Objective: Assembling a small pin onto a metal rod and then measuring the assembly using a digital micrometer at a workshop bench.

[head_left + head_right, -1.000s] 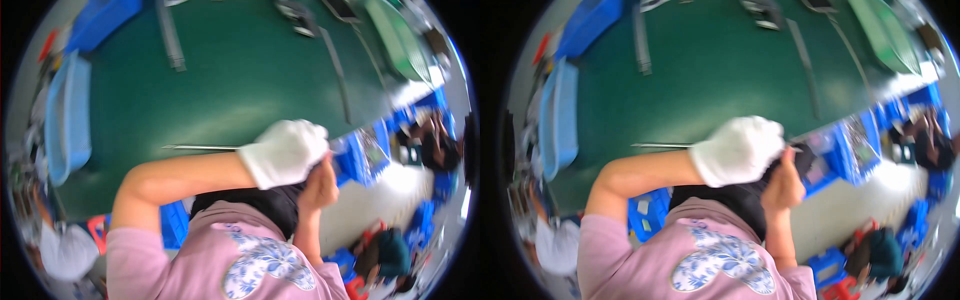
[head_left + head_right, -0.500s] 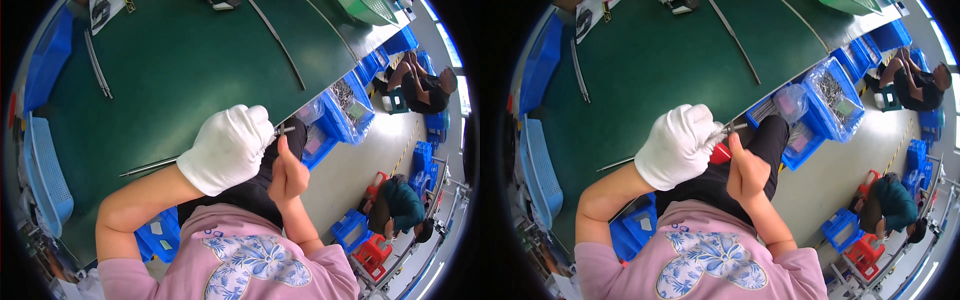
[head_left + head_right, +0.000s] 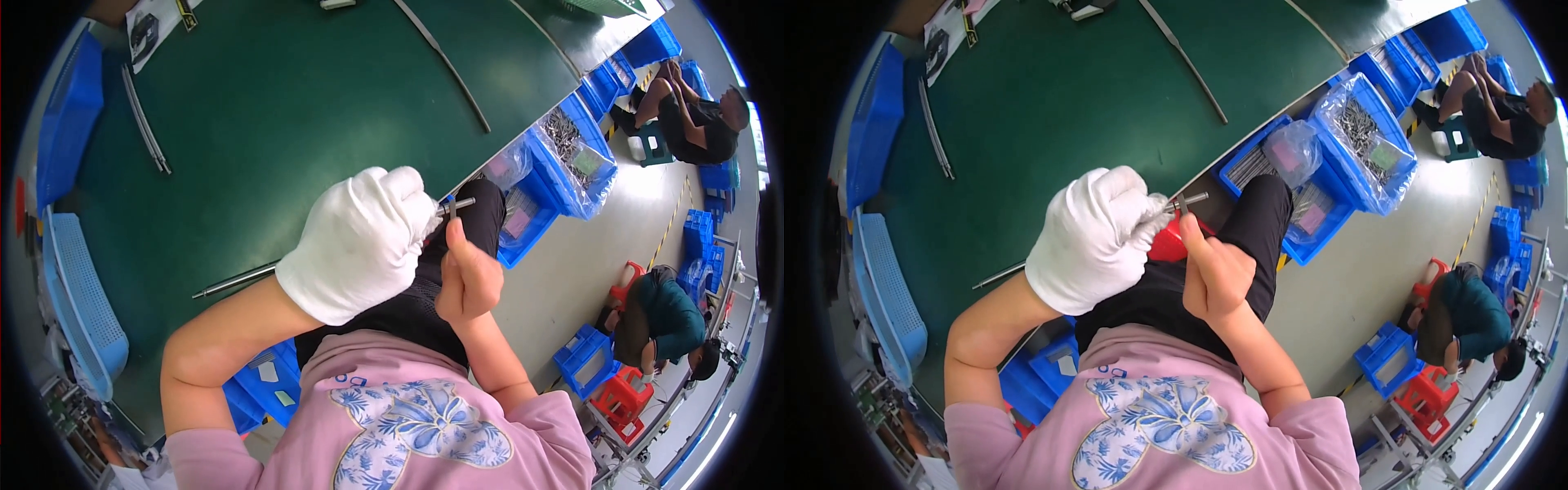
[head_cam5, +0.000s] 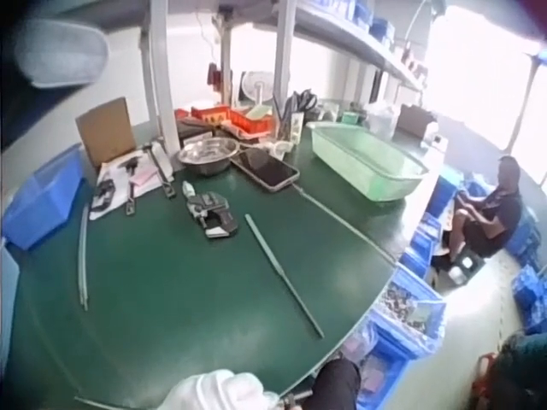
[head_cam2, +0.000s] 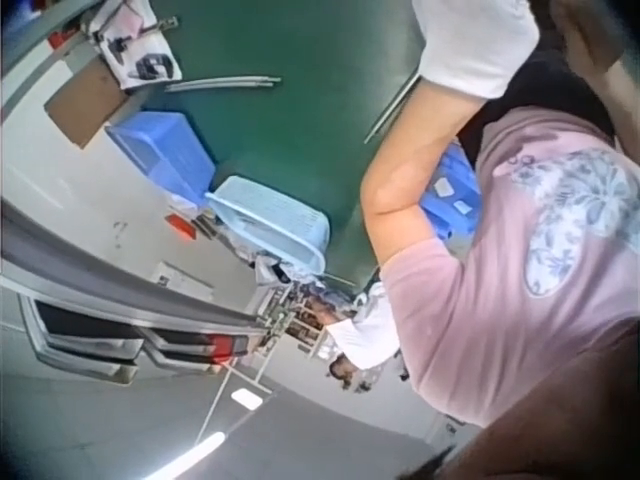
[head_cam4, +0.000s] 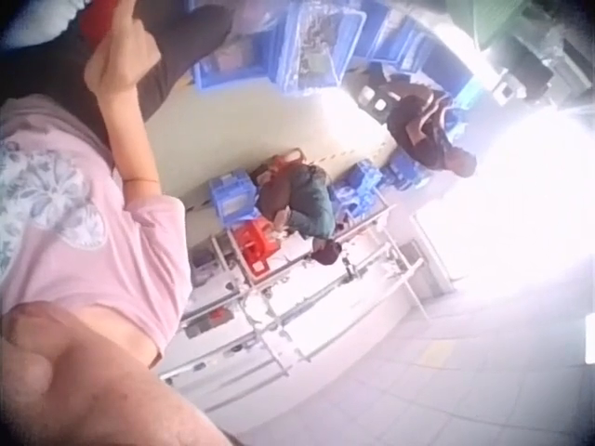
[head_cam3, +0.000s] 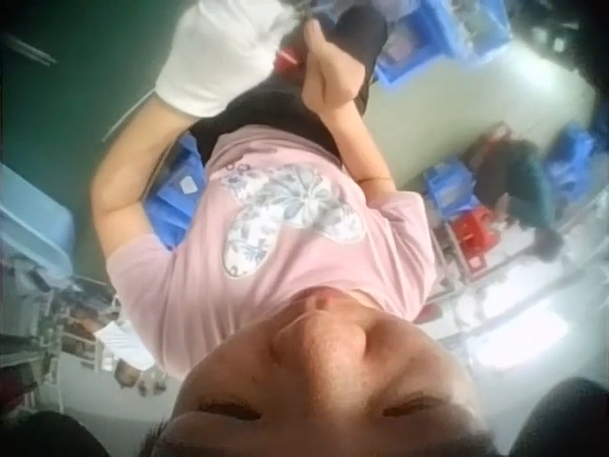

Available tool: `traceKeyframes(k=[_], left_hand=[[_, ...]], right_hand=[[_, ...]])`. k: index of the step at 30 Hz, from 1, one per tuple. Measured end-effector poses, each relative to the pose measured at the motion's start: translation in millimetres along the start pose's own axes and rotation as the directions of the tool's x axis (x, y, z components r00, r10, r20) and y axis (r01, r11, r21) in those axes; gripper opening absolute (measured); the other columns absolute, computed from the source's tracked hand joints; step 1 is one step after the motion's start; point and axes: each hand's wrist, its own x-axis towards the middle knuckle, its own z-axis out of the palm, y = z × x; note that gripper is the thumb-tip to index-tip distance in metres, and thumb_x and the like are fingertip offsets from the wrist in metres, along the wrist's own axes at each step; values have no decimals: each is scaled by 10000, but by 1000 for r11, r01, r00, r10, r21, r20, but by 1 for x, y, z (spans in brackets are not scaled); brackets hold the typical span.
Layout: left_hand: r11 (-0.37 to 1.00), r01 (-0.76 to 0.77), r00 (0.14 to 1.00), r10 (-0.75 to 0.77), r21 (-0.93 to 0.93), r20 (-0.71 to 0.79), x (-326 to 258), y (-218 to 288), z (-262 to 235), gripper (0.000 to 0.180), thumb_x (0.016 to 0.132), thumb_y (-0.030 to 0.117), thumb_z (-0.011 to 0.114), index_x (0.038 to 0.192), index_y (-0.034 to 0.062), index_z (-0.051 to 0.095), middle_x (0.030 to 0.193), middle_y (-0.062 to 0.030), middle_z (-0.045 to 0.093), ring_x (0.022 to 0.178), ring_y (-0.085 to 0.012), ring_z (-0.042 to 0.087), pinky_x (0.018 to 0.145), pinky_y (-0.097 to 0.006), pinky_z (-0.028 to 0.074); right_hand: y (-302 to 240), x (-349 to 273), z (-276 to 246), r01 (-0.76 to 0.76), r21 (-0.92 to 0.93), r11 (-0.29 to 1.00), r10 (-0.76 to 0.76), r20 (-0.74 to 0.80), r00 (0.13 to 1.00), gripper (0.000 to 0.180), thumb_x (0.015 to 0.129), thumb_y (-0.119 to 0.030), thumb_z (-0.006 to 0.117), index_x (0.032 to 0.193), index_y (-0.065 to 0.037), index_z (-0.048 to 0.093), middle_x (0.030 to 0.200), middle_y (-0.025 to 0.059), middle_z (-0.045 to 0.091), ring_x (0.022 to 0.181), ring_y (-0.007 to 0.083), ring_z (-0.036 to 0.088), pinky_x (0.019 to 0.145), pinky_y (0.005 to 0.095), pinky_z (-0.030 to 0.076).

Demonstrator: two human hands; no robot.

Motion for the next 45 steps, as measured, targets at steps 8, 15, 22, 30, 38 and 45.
traceKeyframes(k=[8,15,22,30,38,45], left_hand=[[998,61,996,-60,-13,69,1,5,-2,113,664,29,669,723,65,580,702,-69,510,634,-283,529,543,-391,429],[1000,13,1000,-13,1,0,4,2,-2,107,666,33,666,724,66,582,700,-68,505,636,-283,529,544,-393,429],[999,45,998,-44,-26,44,0,4,-2,106,665,21,657,720,60,576,704,-77,507,642,-294,526,551,-399,432],[997,-64,998,65,53,-12,1,0,2,129,719,78,582,635,78,484,699,-77,471,618,-236,508,497,-346,447],[999,41,998,-39,-33,56,1,5,-1,86,675,22,643,729,60,587,712,-80,508,646,-291,521,553,-398,432],[999,25,999,-25,-24,33,1,3,-1,118,652,15,661,730,62,587,722,-77,520,645,-287,525,554,-393,434]], right_hand=[[-3,5,-8,-40,16,999,39,53,998,400,701,114,547,1096,72,593,533,61,454,385,182,410,396,279,313],[-6,16,-12,-4,-23,1000,6,87,996,425,695,133,527,1112,75,587,577,92,518,413,187,463,416,269,351],[-26,27,-34,-115,-86,990,132,232,964,471,698,139,520,1148,20,592,576,97,519,437,211,503,425,271,390],[-37,40,-48,-155,-163,974,204,343,917,514,705,116,528,1196,-32,576,613,99,553,456,219,521,412,322,382],[-36,45,-52,-176,-129,976,211,361,908,497,715,116,526,1185,-34,583,636,116,596,446,236,533,410,308,390],[-50,55,-60,-296,-218,930,366,469,804,373,791,139,464,1127,37,591,1047,197,643,735,214,672,660,234,480]])
